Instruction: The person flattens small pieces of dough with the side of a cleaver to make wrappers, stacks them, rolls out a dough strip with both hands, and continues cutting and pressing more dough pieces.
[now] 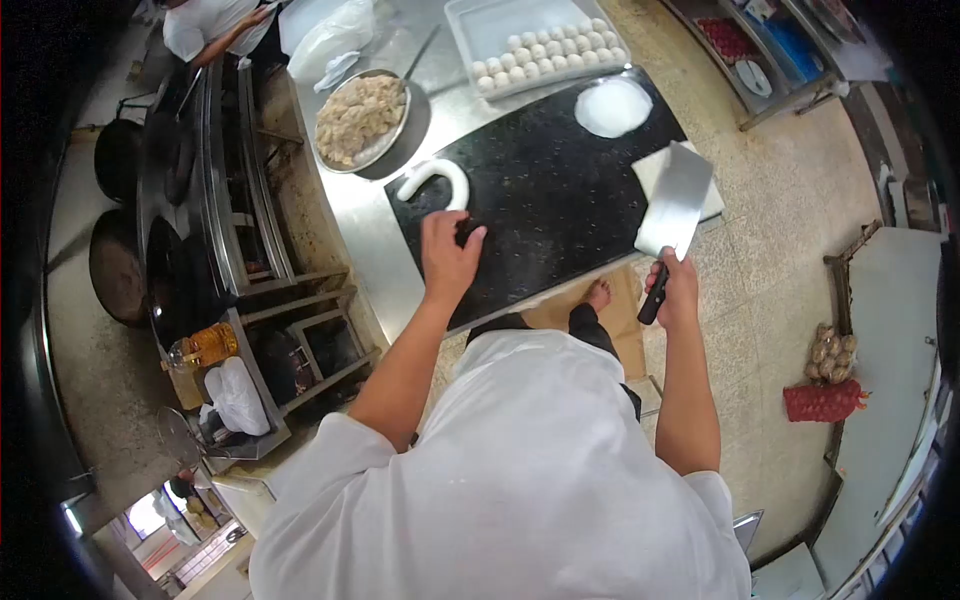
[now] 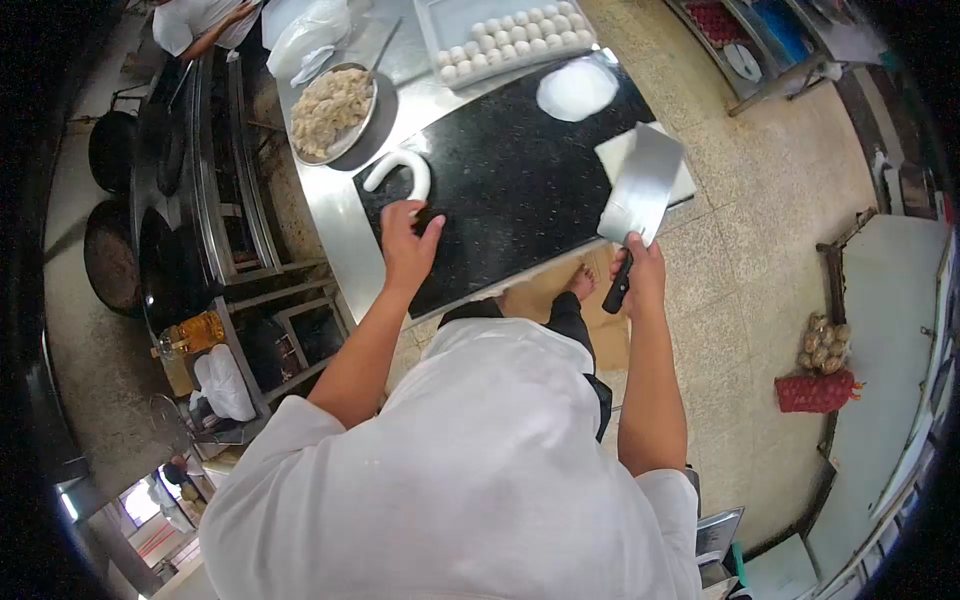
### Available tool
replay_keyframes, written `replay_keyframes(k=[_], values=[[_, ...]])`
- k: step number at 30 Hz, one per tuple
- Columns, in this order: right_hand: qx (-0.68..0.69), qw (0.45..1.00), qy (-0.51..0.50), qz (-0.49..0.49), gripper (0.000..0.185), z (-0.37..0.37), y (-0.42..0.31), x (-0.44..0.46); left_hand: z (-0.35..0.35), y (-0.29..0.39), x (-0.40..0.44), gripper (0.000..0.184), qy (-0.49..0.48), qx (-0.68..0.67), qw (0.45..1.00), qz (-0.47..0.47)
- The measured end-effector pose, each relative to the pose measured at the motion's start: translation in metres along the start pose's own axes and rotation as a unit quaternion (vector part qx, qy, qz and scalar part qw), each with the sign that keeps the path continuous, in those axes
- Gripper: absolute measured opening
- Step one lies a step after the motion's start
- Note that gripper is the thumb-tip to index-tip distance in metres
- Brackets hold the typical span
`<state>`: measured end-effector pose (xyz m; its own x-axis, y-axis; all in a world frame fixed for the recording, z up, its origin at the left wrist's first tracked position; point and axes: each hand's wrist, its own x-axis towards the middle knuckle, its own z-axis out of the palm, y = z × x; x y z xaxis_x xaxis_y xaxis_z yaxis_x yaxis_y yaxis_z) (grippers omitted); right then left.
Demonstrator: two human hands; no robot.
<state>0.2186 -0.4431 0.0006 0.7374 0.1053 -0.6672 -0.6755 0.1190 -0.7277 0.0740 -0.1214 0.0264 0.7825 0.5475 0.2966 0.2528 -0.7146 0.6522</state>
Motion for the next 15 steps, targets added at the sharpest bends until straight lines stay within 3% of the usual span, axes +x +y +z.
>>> replay_keyframes(k=[1, 3, 5, 8, 9, 10, 11, 12, 14, 15], values=[[-0.006, 1.000, -0.002, -0.006, 0.018, 0.009, 0.001, -0.007, -0.010, -0.012, -0.003, 0.031, 0.071, 0.040, 0.996, 0.019], [0.038, 0.999, 0.003, -0.009, 0.016, 0.024, 0.006, -0.036, -0.022, -0.043, -0.004, 0.036, 0.075, 0.020, 0.997, -0.014], [0.017, 1.000, 0.010, -0.010, 0.014, 0.041, 0.016, -0.067, -0.024, -0.068, -0.002, 0.036, -0.023, -0.004, 1.000, -0.002], [-0.265, 0.962, -0.040, -0.046, 0.013, 0.068, 0.035, -0.108, -0.030, -0.083, 0.005, 0.030, -0.044, -0.048, 0.998, 0.004], [-0.277, 0.959, -0.035, -0.044, 0.013, 0.082, 0.040, -0.120, -0.035, -0.086, 0.006, 0.027, -0.069, -0.061, 0.996, 0.005], [-0.435, 0.879, -0.068, -0.185, 0.013, 0.097, 0.045, -0.134, -0.042, -0.085, 0.007, 0.023, -0.060, -0.077, 0.995, 0.010], [-0.567, 0.754, -0.099, -0.317, 0.014, 0.114, 0.048, -0.148, -0.048, -0.088, 0.004, 0.023, -0.061, -0.084, 0.995, 0.010], [-0.568, 0.753, -0.093, -0.320, 0.014, 0.134, 0.049, -0.160, -0.055, -0.092, 0.005, 0.023, -0.063, -0.077, 0.994, 0.035], [-0.665, 0.646, -0.151, -0.342, 0.017, 0.173, 0.049, -0.178, -0.067, -0.102, 0.006, 0.023, -0.083, -0.060, 0.993, 0.061], [-0.667, 0.646, -0.146, -0.343, 0.017, 0.188, 0.055, -0.178, -0.068, -0.107, 0.007, 0.023, -0.082, -0.063, 0.993, 0.064]])
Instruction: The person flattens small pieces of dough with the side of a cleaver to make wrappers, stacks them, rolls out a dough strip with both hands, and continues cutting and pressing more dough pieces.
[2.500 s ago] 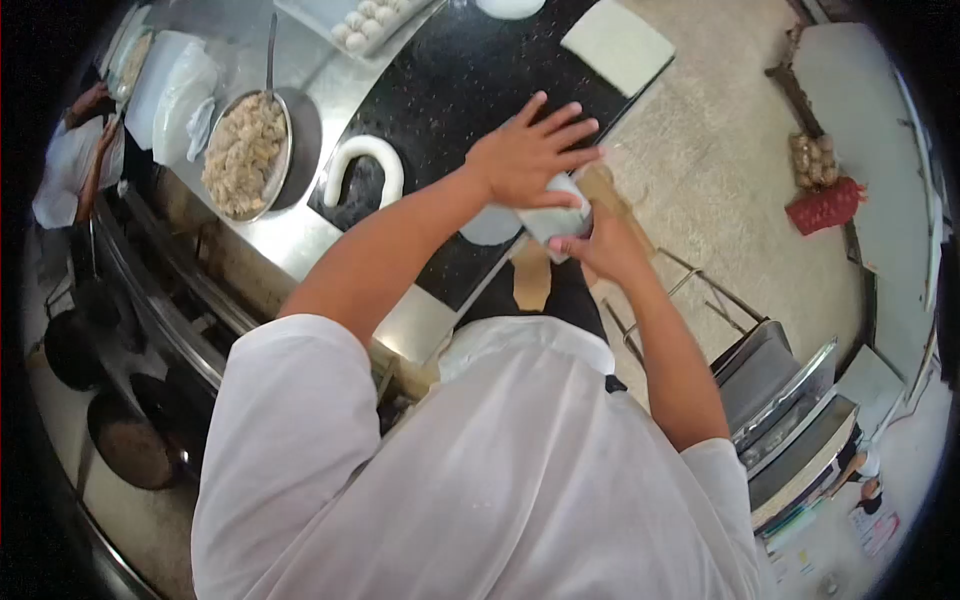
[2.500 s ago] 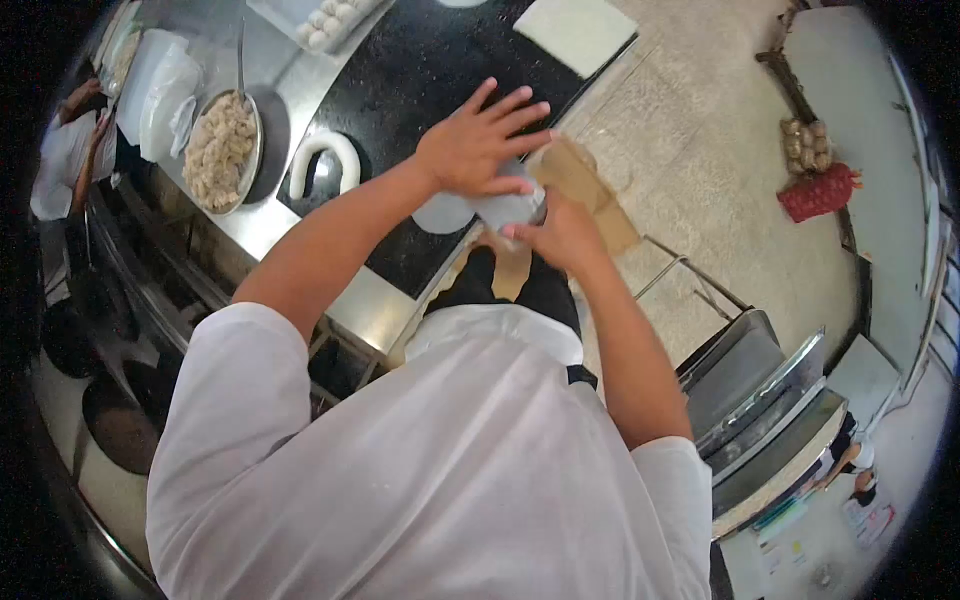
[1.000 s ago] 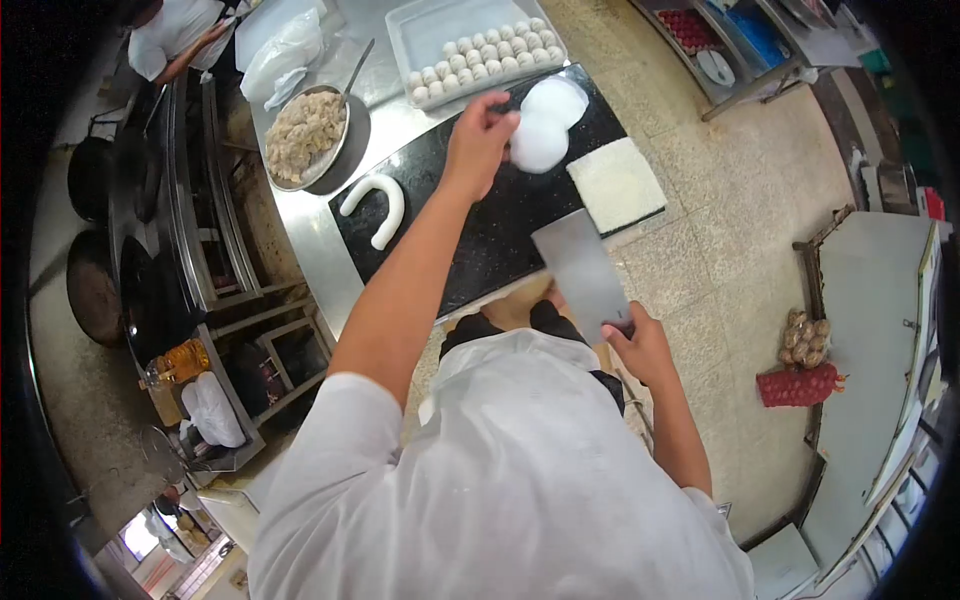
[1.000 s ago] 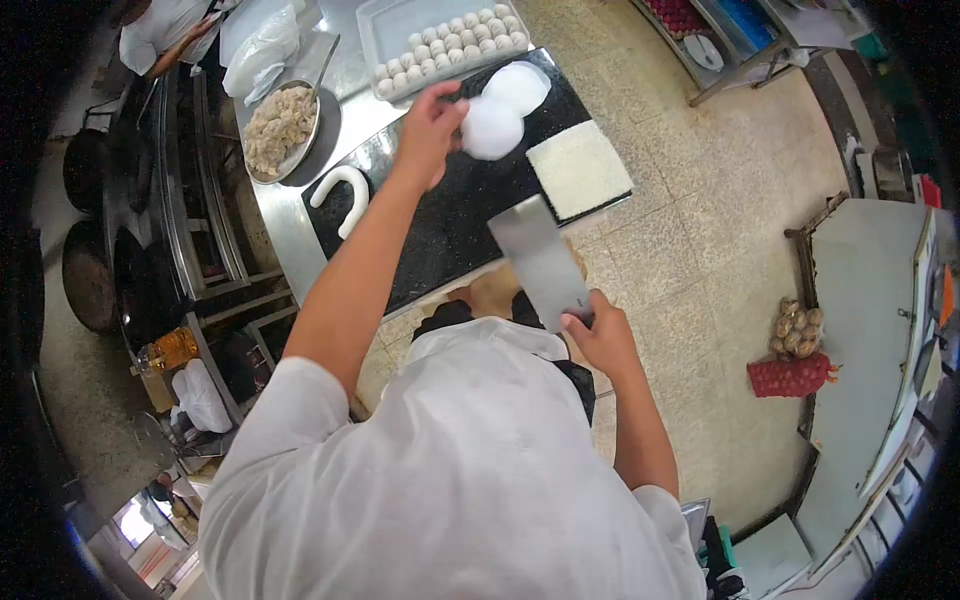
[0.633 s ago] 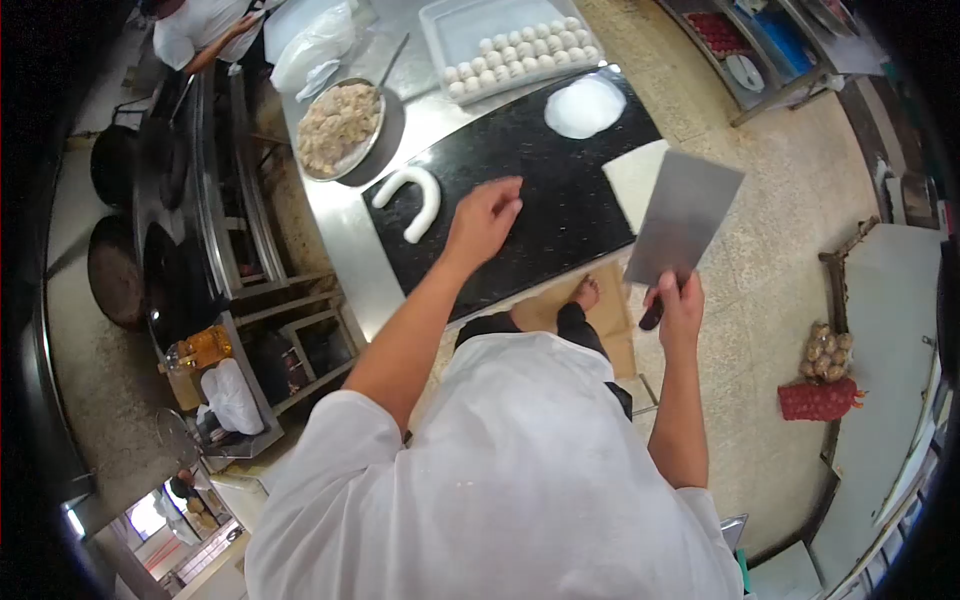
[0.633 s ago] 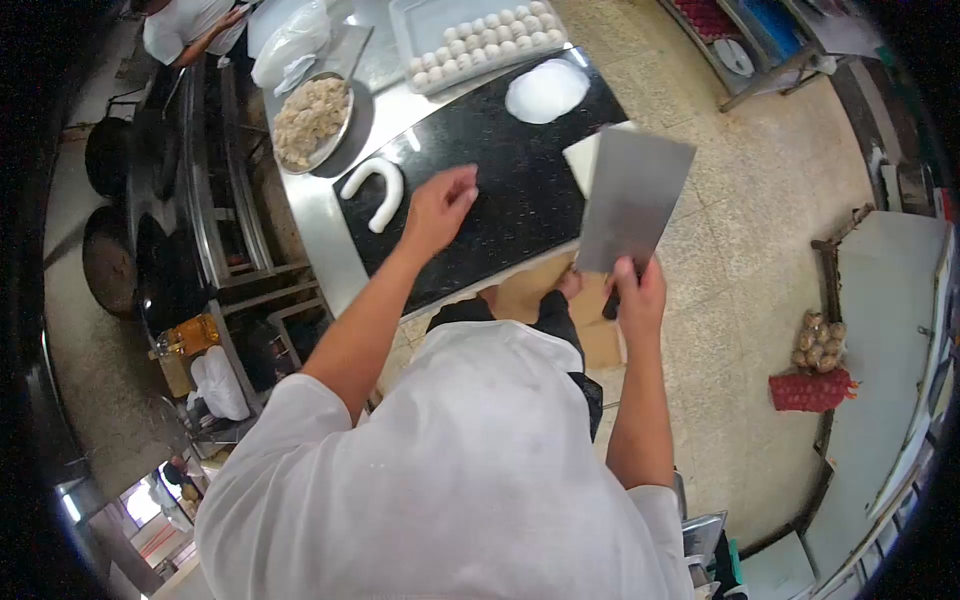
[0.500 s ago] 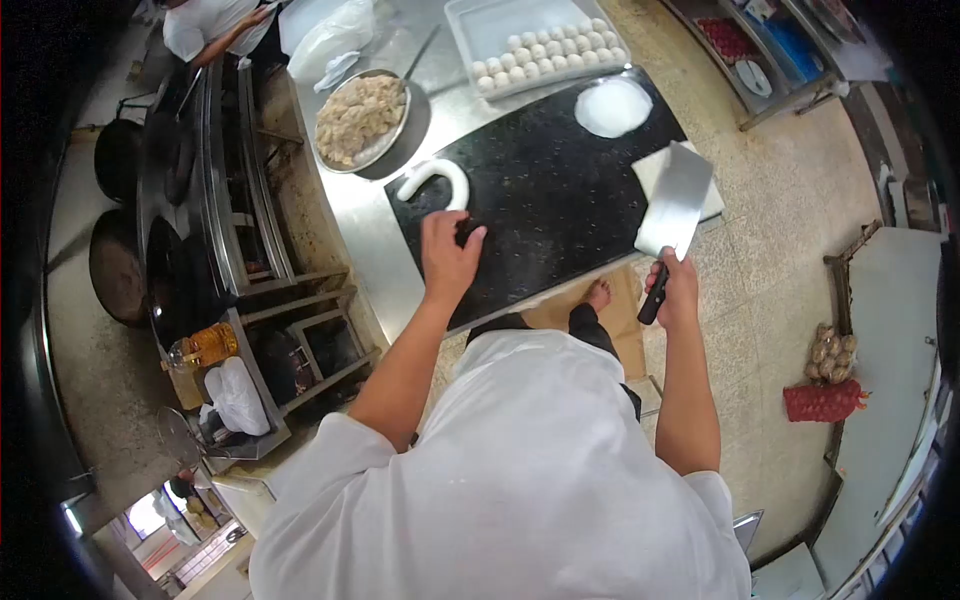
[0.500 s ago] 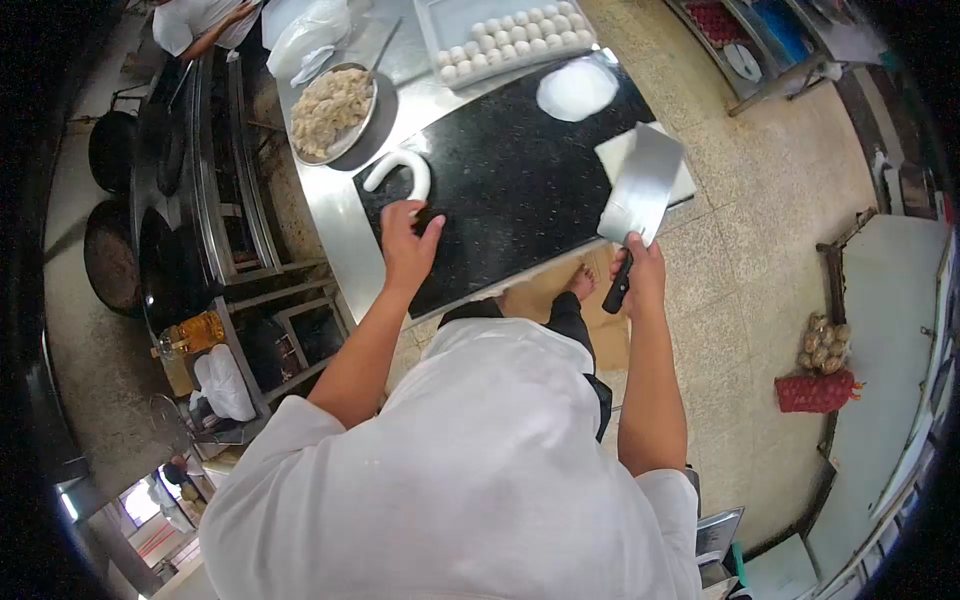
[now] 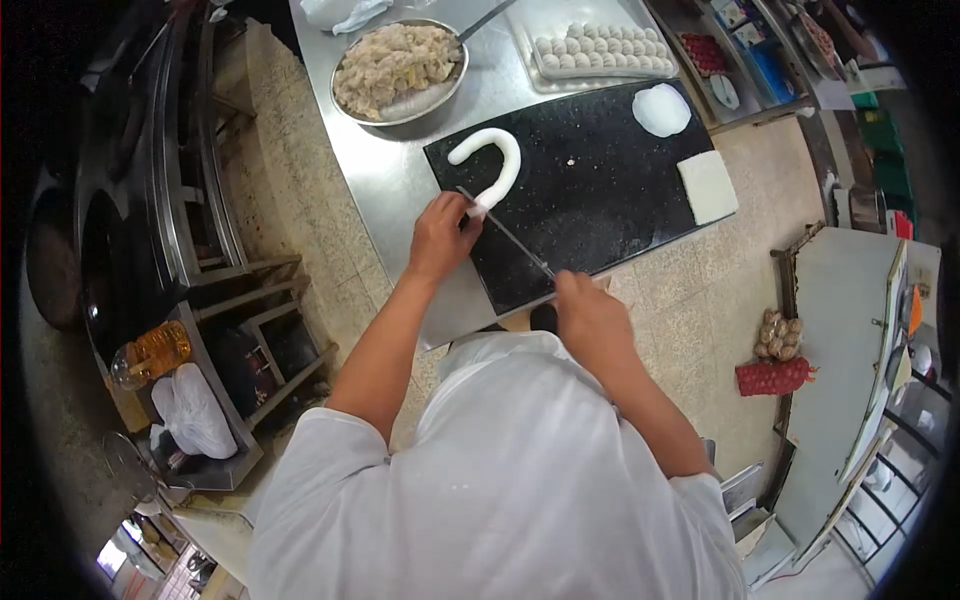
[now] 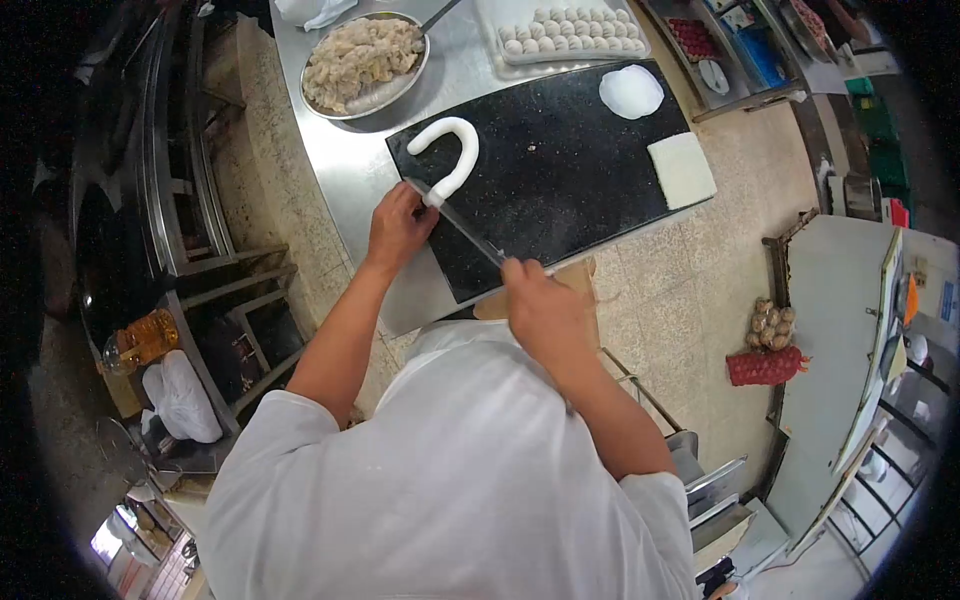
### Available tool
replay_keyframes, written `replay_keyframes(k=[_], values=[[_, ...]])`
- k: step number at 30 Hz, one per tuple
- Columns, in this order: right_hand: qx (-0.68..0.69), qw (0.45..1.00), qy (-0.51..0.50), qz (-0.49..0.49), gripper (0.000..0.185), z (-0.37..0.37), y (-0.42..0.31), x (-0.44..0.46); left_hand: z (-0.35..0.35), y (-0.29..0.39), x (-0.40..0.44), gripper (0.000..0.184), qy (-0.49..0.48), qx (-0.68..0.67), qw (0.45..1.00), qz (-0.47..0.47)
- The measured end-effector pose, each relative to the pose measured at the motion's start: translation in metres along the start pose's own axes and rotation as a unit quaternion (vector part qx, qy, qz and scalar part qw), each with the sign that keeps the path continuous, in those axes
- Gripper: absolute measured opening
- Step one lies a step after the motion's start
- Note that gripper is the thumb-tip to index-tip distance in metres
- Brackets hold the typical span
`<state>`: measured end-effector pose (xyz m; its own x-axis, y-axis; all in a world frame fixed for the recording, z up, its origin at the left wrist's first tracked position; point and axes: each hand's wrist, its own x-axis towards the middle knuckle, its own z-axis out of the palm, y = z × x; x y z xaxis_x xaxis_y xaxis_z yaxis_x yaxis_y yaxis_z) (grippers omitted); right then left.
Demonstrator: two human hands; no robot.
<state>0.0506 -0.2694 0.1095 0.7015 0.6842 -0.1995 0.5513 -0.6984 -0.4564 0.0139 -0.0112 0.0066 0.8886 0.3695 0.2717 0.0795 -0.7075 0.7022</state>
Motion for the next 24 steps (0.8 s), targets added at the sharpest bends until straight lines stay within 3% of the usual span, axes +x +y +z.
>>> replay_keyframes(k=[2, 3, 5, 9, 12, 13, 14, 15, 16, 18, 19, 21, 22, 24], values=[[-0.066, 0.995, -0.076, 0.021, 0.022, 0.016, -0.013, 0.018, -0.002, -0.005, -0.007, 0.024, -0.007, 0.019, 0.999, 0.024], [-0.034, 0.994, -0.093, 0.055, 0.023, 0.023, -0.013, 0.024, -0.005, -0.002, -0.009, 0.024, -0.015, 0.018, 0.999, 0.025], [-0.010, 0.995, -0.084, 0.050, 0.023, 0.025, -0.009, 0.025, -0.011, 0.003, -0.001, 0.022, -0.068, -0.006, 0.996, -0.065], [0.024, 0.996, -0.074, 0.044, 0.023, 0.019, 0.015, -0.007, -0.013, 0.001, 0.001, 0.020, -0.038, -0.071, 0.996, -0.039], [0.074, 0.988, -0.096, 0.094, 0.023, 0.017, 0.048, -0.041, -0.018, 0.009, -0.008, 0.020, -0.049, 0.002, 0.998, -0.042], [0.076, 0.988, -0.095, 0.093, 0.023, 0.015, 0.059, -0.057, -0.014, 0.020, -0.011, 0.022, -0.091, 0.063, 0.994, -0.006], [0.155, 0.977, -0.069, 0.130, 0.023, 0.013, 0.070, -0.072, -0.011, 0.031, -0.012, 0.025, -0.131, 0.126, 0.983, 0.034], [0.235, 0.957, -0.043, 0.165, 0.024, 0.011, 0.081, -0.083, -0.002, 0.049, -0.014, 0.030, -0.231, 0.140, 0.963, 0.012], [0.241, 0.956, -0.039, 0.164, 0.024, 0.004, 0.089, -0.092, 0.017, 0.055, -0.013, 0.030, -0.233, 0.145, 0.961, 0.015], [0.262, 0.944, 0.050, 0.196, 0.023, -0.013, 0.103, -0.116, 0.058, 0.061, -0.024, 0.046, -0.209, 0.261, 0.906, 0.257], [0.269, 0.941, 0.049, 0.198, 0.023, -0.025, 0.110, -0.122, 0.070, 0.070, -0.020, 0.046, -0.216, 0.264, 0.904, 0.258], [0.379, 0.881, 0.161, 0.231, 0.027, -0.048, 0.126, -0.127, 0.097, 0.085, 0.000, 0.063, -0.272, 0.243, 0.903, 0.230], [0.357, 0.890, 0.237, 0.158, 0.031, -0.055, 0.140, -0.118, 0.105, 0.091, 0.006, 0.063, -0.278, 0.244, 0.900, 0.232], [0.461, 0.806, 0.337, 0.159, 0.032, -0.055, 0.163, -0.072, 0.121, 0.101, 0.024, 0.069, -0.330, 0.219, 0.873, 0.285]])
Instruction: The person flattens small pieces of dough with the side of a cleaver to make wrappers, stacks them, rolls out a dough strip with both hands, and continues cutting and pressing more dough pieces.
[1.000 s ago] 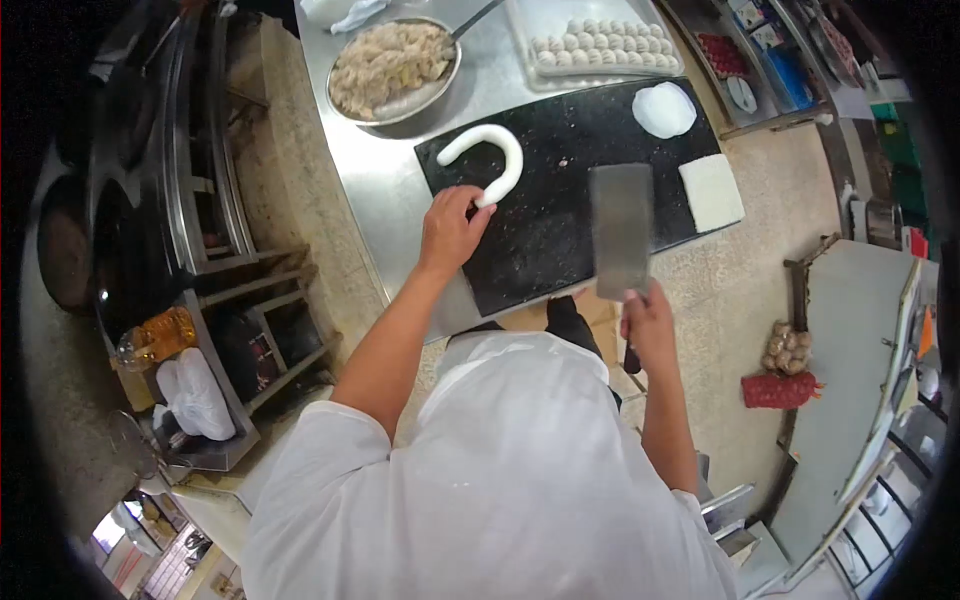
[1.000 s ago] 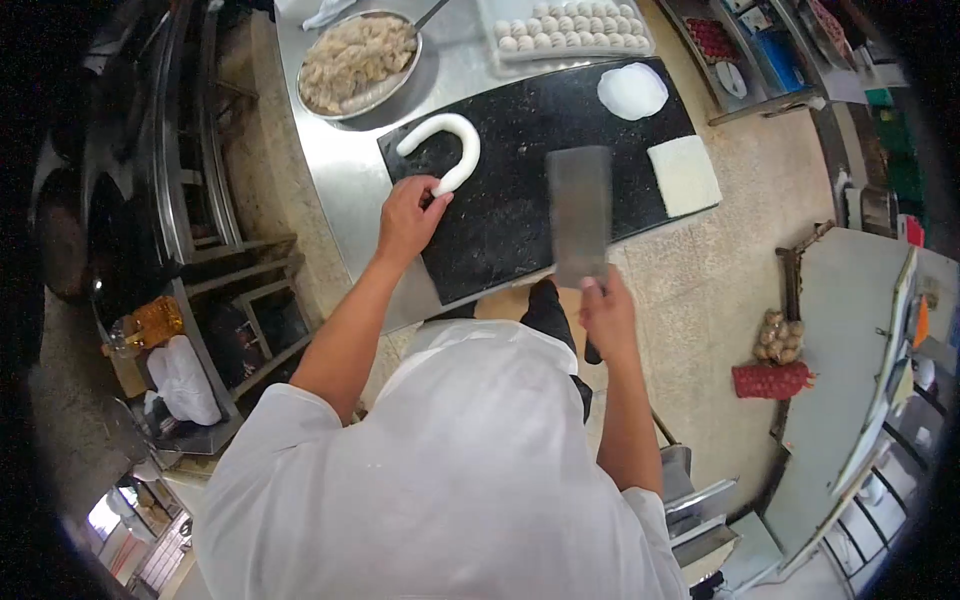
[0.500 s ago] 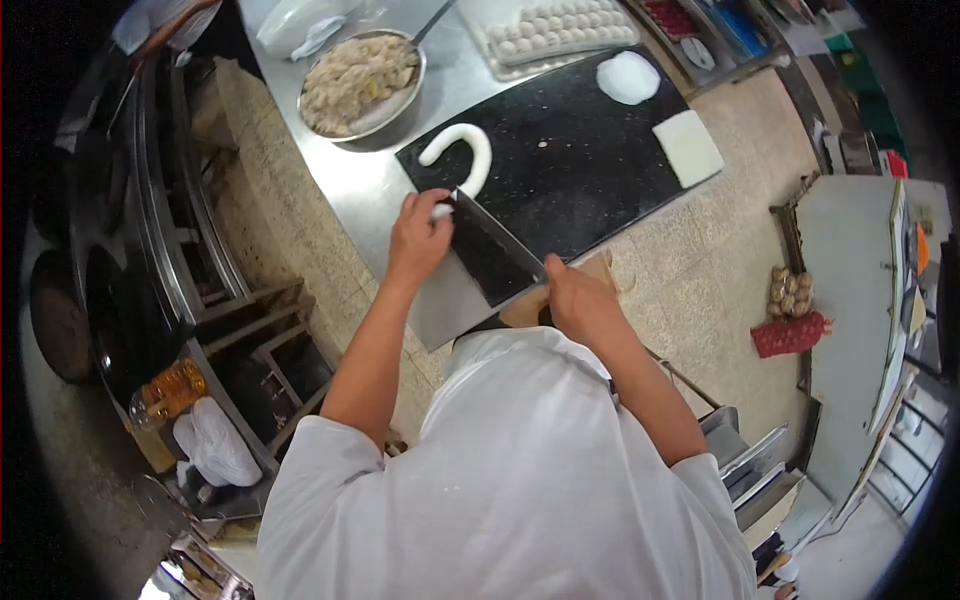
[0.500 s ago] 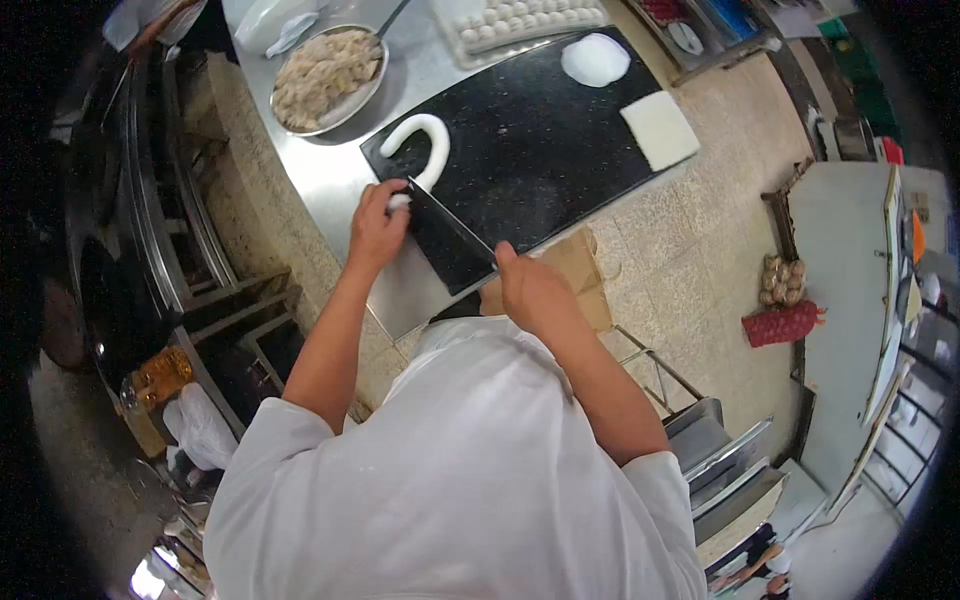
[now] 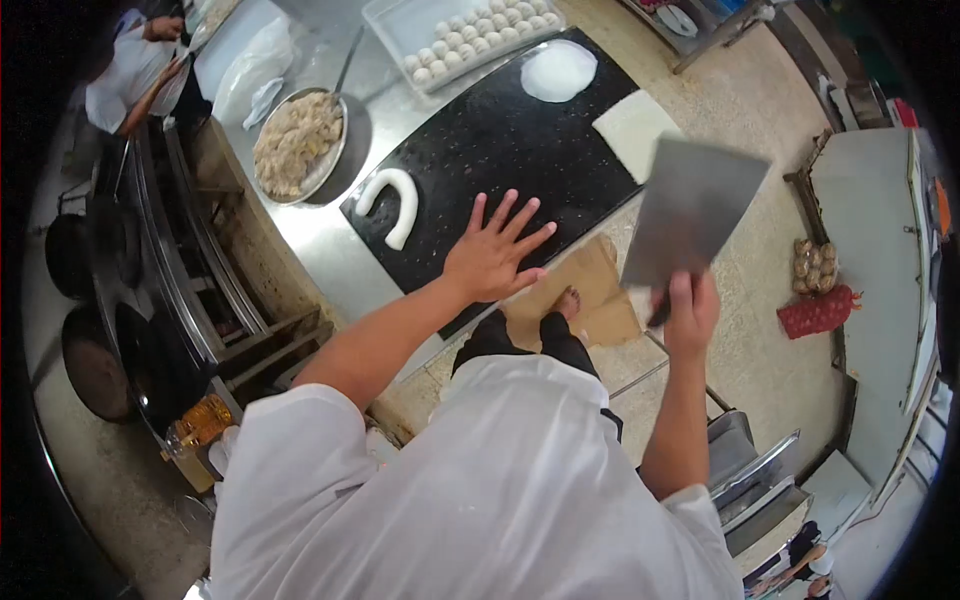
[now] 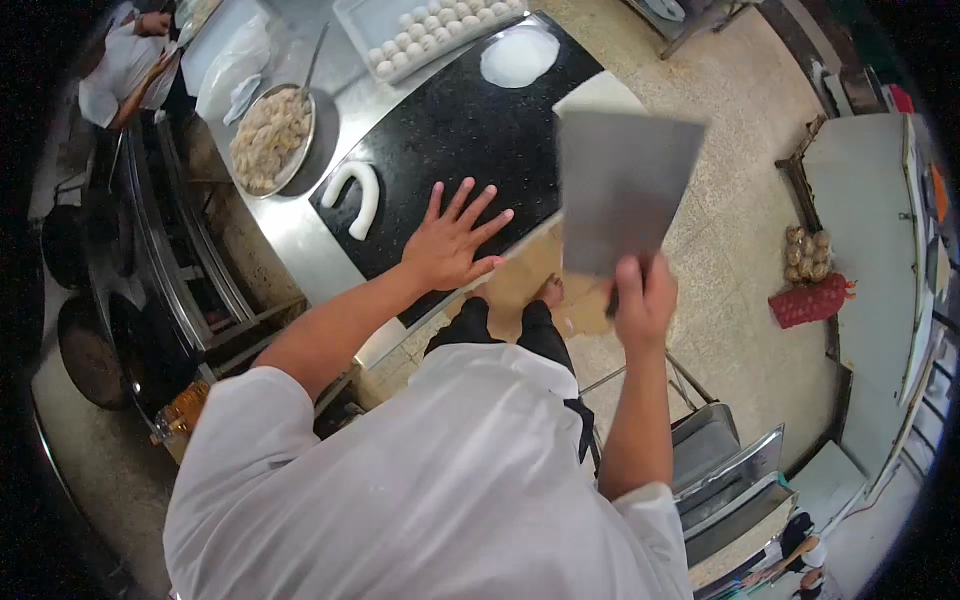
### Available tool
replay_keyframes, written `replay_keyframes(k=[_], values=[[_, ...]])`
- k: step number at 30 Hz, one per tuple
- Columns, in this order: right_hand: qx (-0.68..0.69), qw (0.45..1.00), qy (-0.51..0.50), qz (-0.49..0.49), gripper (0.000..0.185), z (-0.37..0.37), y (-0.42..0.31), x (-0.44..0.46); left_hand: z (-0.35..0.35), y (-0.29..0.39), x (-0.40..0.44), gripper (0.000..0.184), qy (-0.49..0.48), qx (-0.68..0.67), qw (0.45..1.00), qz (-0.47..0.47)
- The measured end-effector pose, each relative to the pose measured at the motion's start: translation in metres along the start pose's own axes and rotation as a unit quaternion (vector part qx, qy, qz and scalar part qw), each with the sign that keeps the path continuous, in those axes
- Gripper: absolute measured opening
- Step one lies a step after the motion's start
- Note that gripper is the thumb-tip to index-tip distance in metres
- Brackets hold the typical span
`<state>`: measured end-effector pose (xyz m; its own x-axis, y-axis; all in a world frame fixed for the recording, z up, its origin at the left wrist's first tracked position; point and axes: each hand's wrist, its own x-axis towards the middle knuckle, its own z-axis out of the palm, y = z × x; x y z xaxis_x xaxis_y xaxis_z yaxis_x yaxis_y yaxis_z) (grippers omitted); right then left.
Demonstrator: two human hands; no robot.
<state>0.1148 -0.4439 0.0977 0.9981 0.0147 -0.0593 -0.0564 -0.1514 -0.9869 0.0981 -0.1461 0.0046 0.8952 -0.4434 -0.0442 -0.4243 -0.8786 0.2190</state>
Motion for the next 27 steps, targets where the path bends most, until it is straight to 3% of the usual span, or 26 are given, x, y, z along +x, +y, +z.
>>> replay_keyframes(k=[2, 3, 5, 8, 11, 12, 13, 15, 16, 18, 20, 22, 25, 26, 27], values=[[0.028, 0.999, 0.034, -0.024, 0.032, 0.016, 0.044, 0.058, -0.004, 0.003, 0.016, 0.069, -0.012, -0.005, 1.000, 0.023], [0.009, 0.996, 0.044, 0.079, 0.030, 0.025, 0.072, 0.086, -0.005, 0.002, 0.024, 0.069, -0.007, -0.001, 1.000, 0.009], [0.113, 0.937, 0.043, 0.329, 0.027, 0.041, 0.079, 0.112, -0.003, 0.002, 0.031, 0.068, 0.029, 0.001, 0.999, -0.032], [0.082, 0.946, 0.023, 0.313, 0.026, 0.039, 0.068, 0.097, 0.001, 0.000, 0.034, 0.068, 0.035, -0.037, 0.996, -0.077], [-0.168, 0.940, -0.129, 0.267, 0.032, 0.038, 0.052, 0.041, -0.016, -0.001, 0.027, 0.070, 0.042, -0.073, 0.995, -0.052], [-0.200, 0.946, -0.187, 0.176, 0.035, 0.043, 0.054, 0.014, -0.024, -0.003, 0.024, 0.071, 0.048, -0.065, 0.996, -0.032], [-0.229, 0.939, -0.242, 0.083, 0.038, 0.053, 0.064, -0.011, -0.019, -0.009, 0.019, 0.072, 0.065, -0.057, 0.994, 0.060], [-0.299, 0.889, -0.347, 0.009, 0.043, 0.079, 0.095, -0.049, -0.010, -0.015, 0.001, 0.072, 0.009, -0.056, 0.993, 0.100], [-0.298, 0.889, -0.347, 0.024, 0.043, 0.087, 0.089, -0.049, -0.008, -0.013, -0.005, 0.072, -0.040, -0.058, 0.987, 0.142], [-0.313, 0.884, -0.344, 0.056, 0.047, 0.092, 0.087, -0.033, -0.007, -0.017, 0.010, 0.072, -0.048, -0.065, 0.986, 0.143], [-0.269, 0.889, -0.348, 0.128, 0.055, 0.093, 0.117, -0.014, -0.014, -0.026, 0.033, 0.074, -0.036, -0.004, 0.989, 0.145], [-0.312, 0.839, -0.409, 0.180, 0.062, 0.087, 0.078, 0.036, -0.010, -0.038, 0.057, 0.074, -0.011, 0.005, 0.988, 0.153], [-0.331, 0.829, -0.376, 0.248, 0.065, 0.090, 0.057, 0.046, -0.011, -0.044, 0.082, 0.072, 0.033, 0.002, 0.987, 0.154], [-0.328, 0.831, -0.372, 0.253, 0.065, 0.090, 0.075, 0.024, -0.008, -0.040, 0.075, 0.072, 0.030, 0.000, 0.987, 0.160], [-0.362, 0.867, -0.327, 0.101, 0.066, 0.089, 0.108, -0.012, -0.006, -0.034, 0.061, 0.072, -0.007, 0.010, 0.979, 0.201]])
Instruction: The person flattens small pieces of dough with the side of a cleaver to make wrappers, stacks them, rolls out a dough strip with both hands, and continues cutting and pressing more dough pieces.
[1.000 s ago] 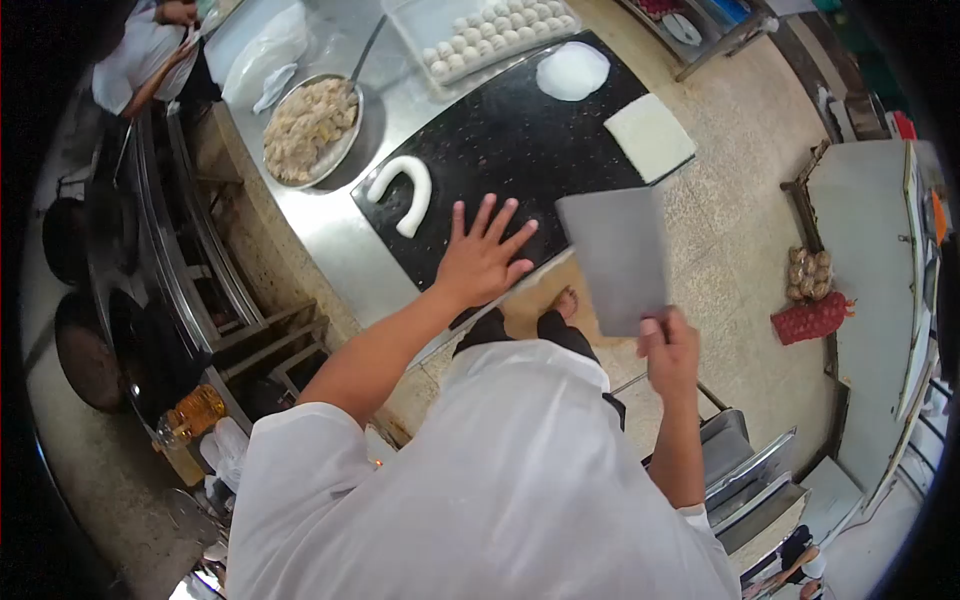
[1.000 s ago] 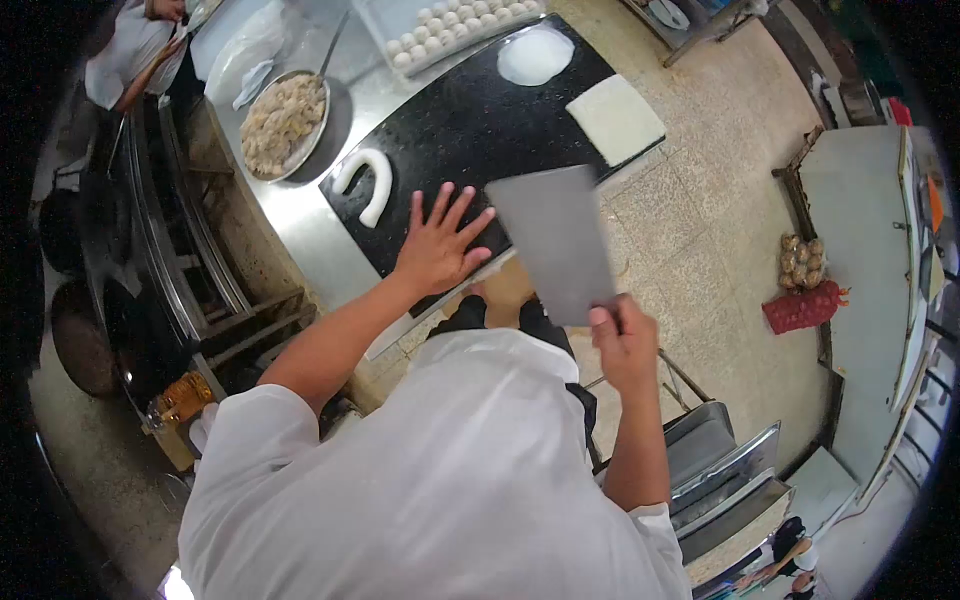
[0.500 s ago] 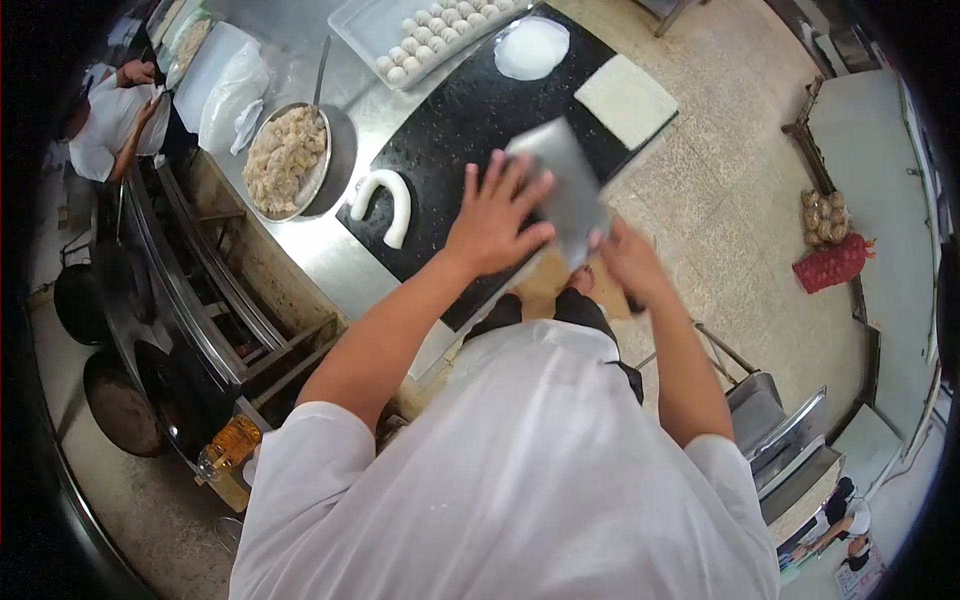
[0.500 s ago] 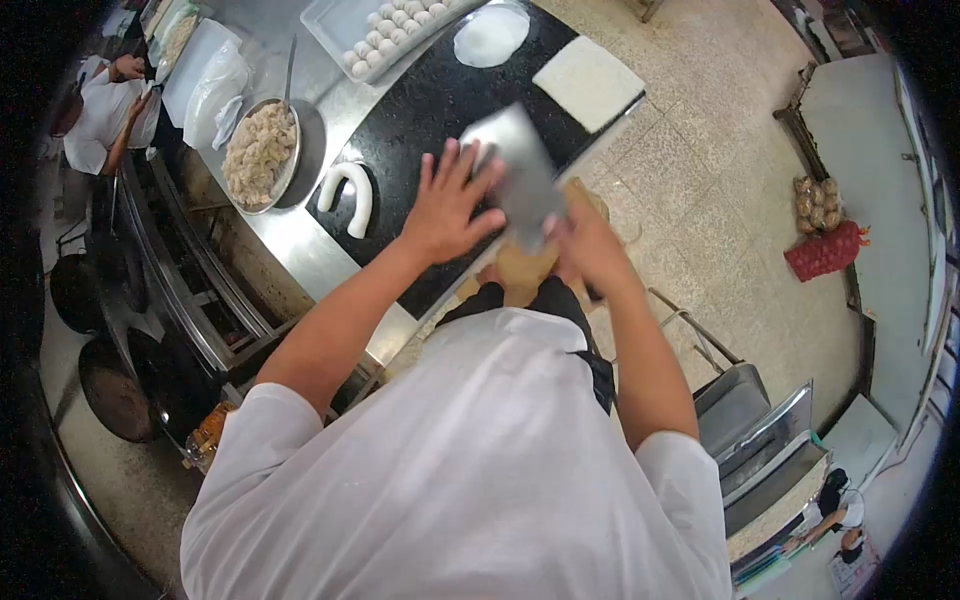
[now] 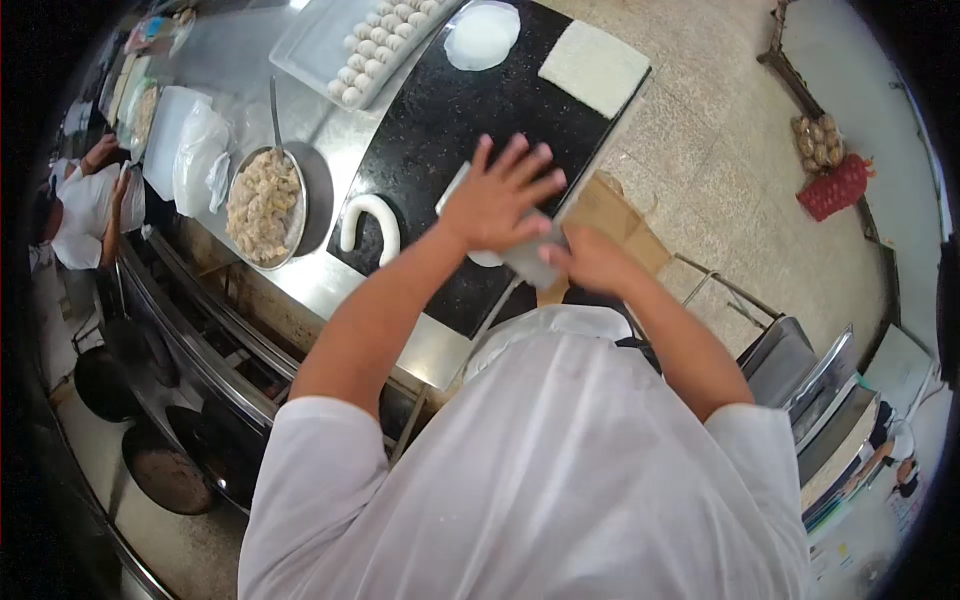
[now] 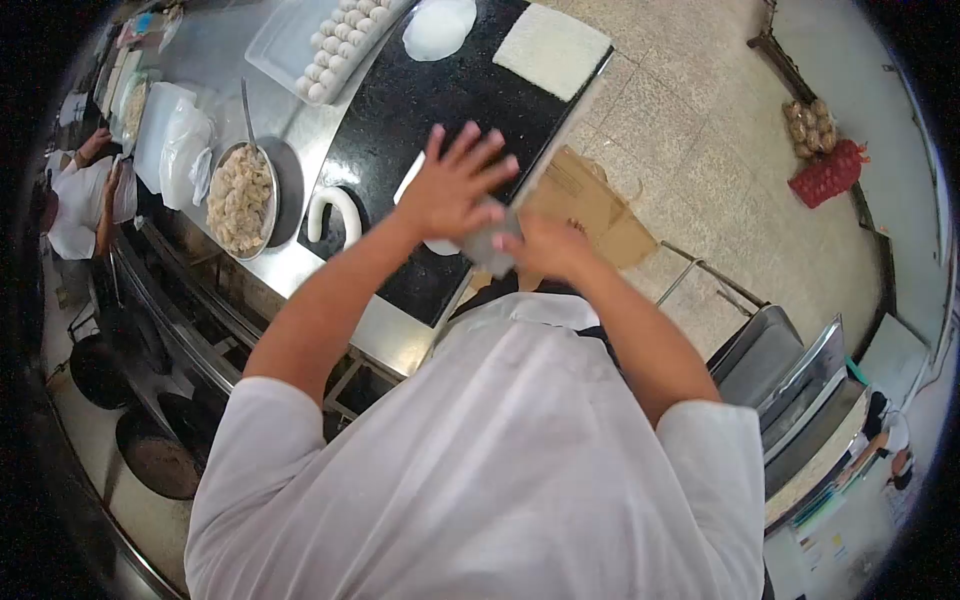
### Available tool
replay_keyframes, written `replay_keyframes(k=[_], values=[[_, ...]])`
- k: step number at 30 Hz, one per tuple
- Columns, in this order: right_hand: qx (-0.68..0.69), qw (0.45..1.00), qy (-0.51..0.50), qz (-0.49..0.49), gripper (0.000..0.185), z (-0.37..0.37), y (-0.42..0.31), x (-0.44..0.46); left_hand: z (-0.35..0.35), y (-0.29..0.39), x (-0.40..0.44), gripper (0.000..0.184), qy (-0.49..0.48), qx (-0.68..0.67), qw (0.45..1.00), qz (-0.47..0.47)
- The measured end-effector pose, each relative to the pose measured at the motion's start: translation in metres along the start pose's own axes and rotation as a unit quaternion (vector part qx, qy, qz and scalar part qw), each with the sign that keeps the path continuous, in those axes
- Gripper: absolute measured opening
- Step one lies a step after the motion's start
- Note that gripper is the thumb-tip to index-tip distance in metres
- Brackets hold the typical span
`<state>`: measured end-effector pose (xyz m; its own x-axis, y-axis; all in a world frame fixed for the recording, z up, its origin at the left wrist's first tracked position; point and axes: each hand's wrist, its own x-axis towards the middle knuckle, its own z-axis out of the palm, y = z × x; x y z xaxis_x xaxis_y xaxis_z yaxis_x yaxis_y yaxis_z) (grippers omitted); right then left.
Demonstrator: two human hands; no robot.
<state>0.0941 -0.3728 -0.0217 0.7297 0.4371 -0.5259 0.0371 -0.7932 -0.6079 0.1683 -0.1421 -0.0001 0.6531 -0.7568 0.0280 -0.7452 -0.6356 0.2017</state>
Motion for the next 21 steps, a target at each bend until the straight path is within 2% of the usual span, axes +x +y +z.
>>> replay_keyframes(k=[1, 3, 4, 6, 7, 9, 10, 12, 13, 15, 16, 17, 18, 19, 21], values=[[-0.060, 0.987, 0.105, -0.110, 0.067, 0.029, 0.009, -0.018, 0.001, 0.012, -0.013, 0.072, -0.040, 0.000, 0.998, 0.038], [0.193, 0.980, 0.012, -0.035, 0.065, 0.019, -0.033, -0.060, -0.002, 0.036, -0.037, 0.074, -0.113, -0.055, 0.988, 0.085], [0.194, 0.981, 0.013, -0.028, 0.065, 0.016, -0.035, -0.052, 0.002, 0.033, -0.034, 0.075, -0.099, -0.072, 0.989, 0.080], [0.111, 0.990, 0.066, 0.061, 0.064, 0.020, -0.040, -0.049, 0.003, 0.028, -0.027, 0.076, -0.092, -0.098, 0.988, 0.072], [0.116, 0.989, 0.066, 0.064, 0.064, 0.015, -0.036, -0.041, -0.002, 0.016, -0.013, 0.076, -0.086, -0.069, 0.991, 0.070], [-0.003, 0.998, 0.024, 0.065, 0.064, -0.010, -0.026, -0.008, -0.003, -0.005, 0.007, 0.076, -0.084, -0.028, 0.994, 0.066], [-0.003, 0.998, 0.032, 0.051, 0.064, -0.030, -0.031, 0.005, 0.001, -0.015, 0.020, 0.076, -0.044, -0.033, 0.998, 0.044], [0.062, 0.988, -0.054, 0.134, 0.060, -0.068, -0.044, 0.019, -0.007, -0.029, 0.030, 0.076, 0.003, -0.023, 0.999, 0.022], [0.058, 0.988, -0.051, 0.130, 0.060, -0.061, -0.043, 0.013, -0.009, -0.029, 0.032, 0.076, -0.001, -0.009, 0.999, 0.033], [0.094, 0.993, 0.061, 0.040, 0.059, -0.029, -0.036, -0.008, -0.007, -0.019, 0.023, 0.075, -0.004, -0.001, 0.999, 0.033], [0.040, 0.997, -0.029, 0.054, 0.065, -0.014, -0.033, -0.020, -0.003, -0.003, 0.003, 0.075, -0.038, -0.017, 0.998, 0.051], [0.067, 0.997, 0.022, 0.007, 0.069, 0.017, -0.025, -0.042, 0.001, 0.013, -0.014, 0.075, -0.075, -0.036, 0.994, 0.072], [0.093, 0.992, 0.078, -0.039, 0.074, 0.036, -0.017, -0.054, 0.006, 0.027, -0.025, 0.075, -0.066, -0.067, 0.991, 0.099], [0.091, 0.992, 0.078, -0.039, 0.074, 0.032, -0.015, -0.046, 0.009, 0.031, -0.022, 0.076, -0.053, -0.096, 0.985, 0.130], [0.076, 0.989, 0.080, 0.094, 0.090, 0.035, -0.020, -0.053, 0.010, 0.029, -0.009, 0.077, -0.042, -0.097, 0.987, 0.118]])
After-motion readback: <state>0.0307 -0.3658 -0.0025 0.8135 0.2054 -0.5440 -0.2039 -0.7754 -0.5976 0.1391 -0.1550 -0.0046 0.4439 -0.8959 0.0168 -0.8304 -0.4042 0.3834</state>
